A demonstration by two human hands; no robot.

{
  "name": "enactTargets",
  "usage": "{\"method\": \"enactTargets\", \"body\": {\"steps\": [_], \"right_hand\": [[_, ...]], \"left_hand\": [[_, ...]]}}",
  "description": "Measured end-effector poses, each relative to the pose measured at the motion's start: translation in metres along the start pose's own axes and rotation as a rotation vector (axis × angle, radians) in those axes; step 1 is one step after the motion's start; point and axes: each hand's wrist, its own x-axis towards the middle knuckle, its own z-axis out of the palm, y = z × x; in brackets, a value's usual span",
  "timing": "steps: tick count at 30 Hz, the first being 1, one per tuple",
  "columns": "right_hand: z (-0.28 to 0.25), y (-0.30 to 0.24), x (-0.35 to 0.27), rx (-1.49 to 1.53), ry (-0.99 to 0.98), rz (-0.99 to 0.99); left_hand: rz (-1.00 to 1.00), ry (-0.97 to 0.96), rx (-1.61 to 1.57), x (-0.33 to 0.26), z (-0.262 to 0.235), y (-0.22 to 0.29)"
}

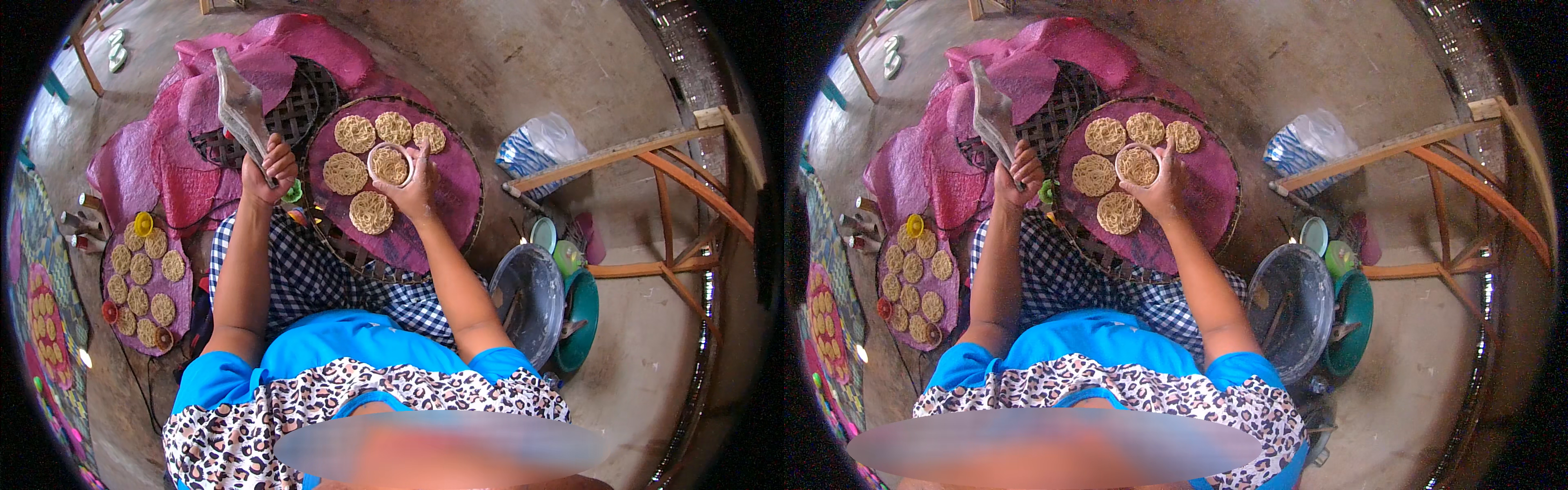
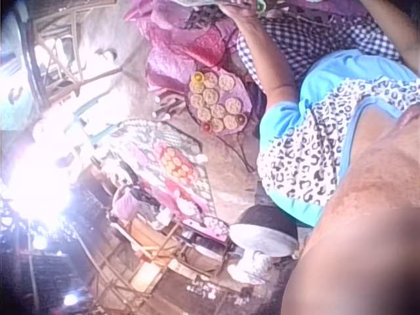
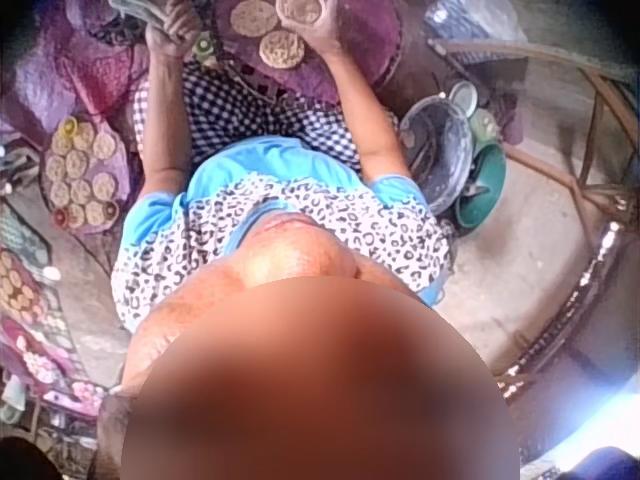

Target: The person sits on the floor and uses a manual noodle press to extrude dough into noodles. They repeatedly take dough from a metal bowl, load it into the press, and push the plunger to form noodles into small cups on a tray.

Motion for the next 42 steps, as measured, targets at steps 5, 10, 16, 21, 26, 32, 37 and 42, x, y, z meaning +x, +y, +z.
{"method": "enactTargets", "body": {"steps": [5, 10, 16, 21, 26, 32, 37, 42], "right_hand": [[-0.003, -0.001, 0.004, -0.124, -0.144, 0.059], [-0.022, 0.008, 0.003, 0.192, 0.0, 0.055], [-0.067, 0.015, -0.046, 0.285, -0.183, 0.238], [-0.081, 0.002, -0.081, 0.121, -0.228, 0.21], [-0.081, -0.006, -0.09, 0.003, -0.217, 0.111], [-0.088, 0.004, -0.088, 0.185, -0.03, 0.378], [-0.133, 0.0, -0.061, 1.13, 0.132, 0.472], [-0.171, -0.029, -0.054, 1.185, 0.37, 0.494]], "left_hand": [[-0.029, -0.028, -0.009, 0.001, -0.001, -0.001], [-0.014, -0.026, -0.016, -0.002, -0.001, -0.001], [-0.043, -0.042, -0.009, 0.0, -0.002, 0.0], [-0.114, -0.052, 0.041, 0.005, 0.005, -0.015], [-0.264, 0.01, 0.103, 0.01, 0.027, -0.048], [-0.573, 0.24, 0.239, -0.002, 0.046, -0.107], [-0.987, 0.261, 0.405, -0.033, 0.044, -0.174], [-1.097, 0.388, 0.621, -0.065, 0.037, -0.226]]}}
